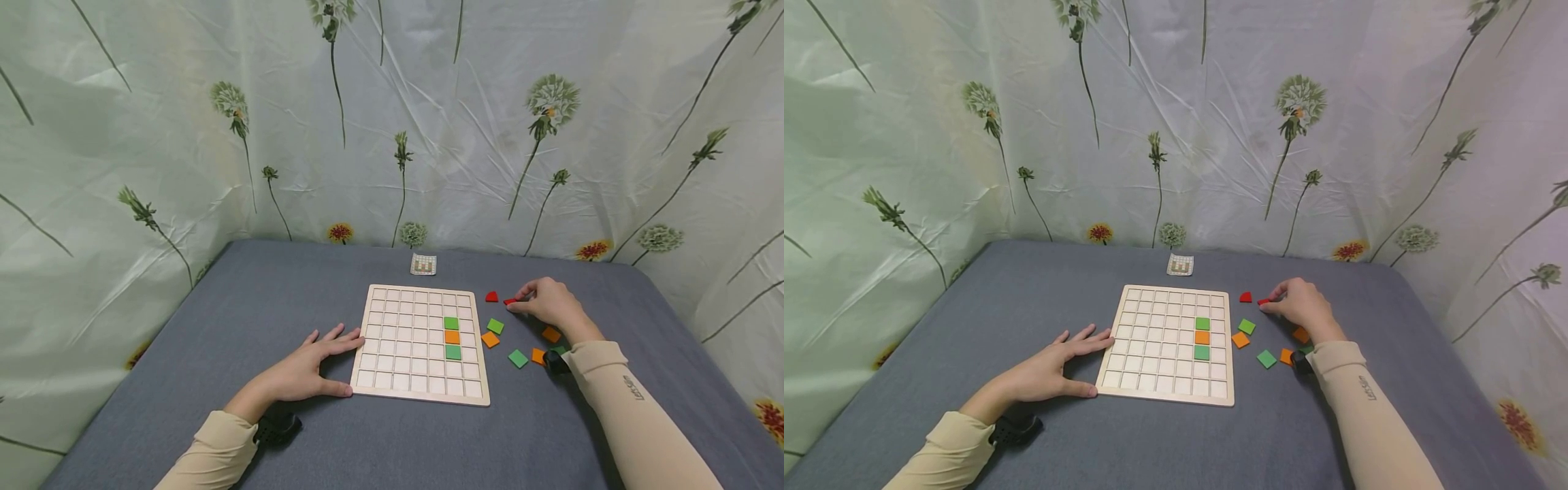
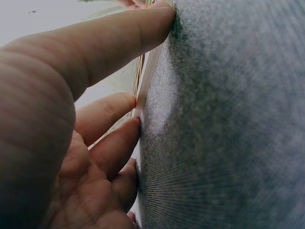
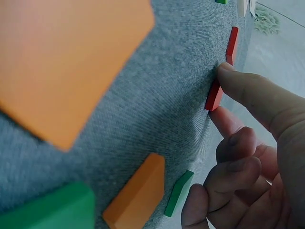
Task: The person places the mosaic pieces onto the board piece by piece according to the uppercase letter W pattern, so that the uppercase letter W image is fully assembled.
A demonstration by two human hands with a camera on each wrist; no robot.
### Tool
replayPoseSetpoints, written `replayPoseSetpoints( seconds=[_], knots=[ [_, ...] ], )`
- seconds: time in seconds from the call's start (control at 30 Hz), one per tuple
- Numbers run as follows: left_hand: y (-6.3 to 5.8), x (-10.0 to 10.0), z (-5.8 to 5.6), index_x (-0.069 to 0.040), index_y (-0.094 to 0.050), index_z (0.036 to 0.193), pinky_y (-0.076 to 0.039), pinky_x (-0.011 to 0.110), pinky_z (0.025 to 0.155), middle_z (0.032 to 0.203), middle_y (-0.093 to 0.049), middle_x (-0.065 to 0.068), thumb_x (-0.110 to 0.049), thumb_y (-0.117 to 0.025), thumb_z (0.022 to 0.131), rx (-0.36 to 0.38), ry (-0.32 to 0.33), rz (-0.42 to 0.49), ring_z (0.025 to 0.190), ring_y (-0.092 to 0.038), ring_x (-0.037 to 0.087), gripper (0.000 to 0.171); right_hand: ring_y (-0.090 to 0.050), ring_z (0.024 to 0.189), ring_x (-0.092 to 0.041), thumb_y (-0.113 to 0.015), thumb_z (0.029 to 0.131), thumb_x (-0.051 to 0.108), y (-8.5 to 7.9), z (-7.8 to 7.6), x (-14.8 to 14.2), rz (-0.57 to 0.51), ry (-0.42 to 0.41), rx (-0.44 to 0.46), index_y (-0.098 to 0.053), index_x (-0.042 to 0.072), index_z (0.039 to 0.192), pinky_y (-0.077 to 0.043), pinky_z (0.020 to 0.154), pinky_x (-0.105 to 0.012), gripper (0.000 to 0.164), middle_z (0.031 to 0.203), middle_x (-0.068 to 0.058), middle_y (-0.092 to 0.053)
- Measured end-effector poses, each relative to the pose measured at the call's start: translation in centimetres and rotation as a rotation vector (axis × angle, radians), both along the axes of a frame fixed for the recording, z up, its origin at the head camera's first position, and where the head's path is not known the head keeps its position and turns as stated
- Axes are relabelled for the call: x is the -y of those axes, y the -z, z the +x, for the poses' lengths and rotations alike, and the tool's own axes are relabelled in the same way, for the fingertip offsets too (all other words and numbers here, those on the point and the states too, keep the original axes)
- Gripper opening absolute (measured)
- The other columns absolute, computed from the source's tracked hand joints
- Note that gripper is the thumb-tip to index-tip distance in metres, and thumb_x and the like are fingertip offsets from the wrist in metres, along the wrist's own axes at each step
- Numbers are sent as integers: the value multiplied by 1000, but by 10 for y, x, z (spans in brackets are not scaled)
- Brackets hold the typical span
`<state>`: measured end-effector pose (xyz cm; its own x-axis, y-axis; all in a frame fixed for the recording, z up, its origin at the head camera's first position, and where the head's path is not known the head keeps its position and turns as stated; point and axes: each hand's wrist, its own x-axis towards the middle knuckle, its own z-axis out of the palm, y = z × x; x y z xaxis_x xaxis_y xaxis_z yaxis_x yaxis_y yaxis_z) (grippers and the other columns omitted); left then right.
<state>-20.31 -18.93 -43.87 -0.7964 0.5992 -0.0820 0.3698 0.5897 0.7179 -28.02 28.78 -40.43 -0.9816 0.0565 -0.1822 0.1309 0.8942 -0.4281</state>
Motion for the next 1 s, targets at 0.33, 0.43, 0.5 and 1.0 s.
replayPoseSetpoints(
  seconds=[0.33, 0.43, 0.5, 1.0],
  knots=[
    [0, 0, 0, -19, -50, 163, 4, 77, 128, 175, -38, 5, -37, -90, 87, -1, -2, -1, 168, -14, 43, 87, -55, 74, -23, -82, 95, 34, -2, 0, 3, 9, -18, -1, -75, 3, 111, -42, 65, -32, 36, 85, -8, -62],
    [0, 0, 0, -19, -50, 163, 4, 77, 128, 175, -37, 5, -37, -90, 87, 0, -2, -2, 168, -13, 43, 87, -55, 75, -23, -82, 95, 33, -2, 0, 2, 6, -30, -5, -75, 3, 112, -42, 65, -32, 35, 87, -9, -64],
    [0, 0, 0, -19, -50, 163, 4, 77, 128, 175, -37, 6, -37, -90, 87, 1, -1, -2, 168, -13, 44, 87, -55, 74, -23, -82, 95, 32, -1, -1, 1, 0, -38, -9, -75, 3, 112, -42, 64, -32, 34, 87, -9, -64],
    [0, -1, 0, -19, -51, 162, 3, 77, 128, 175, -38, 6, -36, -90, 87, -5, -4, -3, 168, -15, 44, 87, -47, 64, -18, -80, 97, 24, 8, -5, -17, -87, -166, -37, -75, 0, 122, -37, 61, -30, 35, 73, -3, -58]
  ],
)
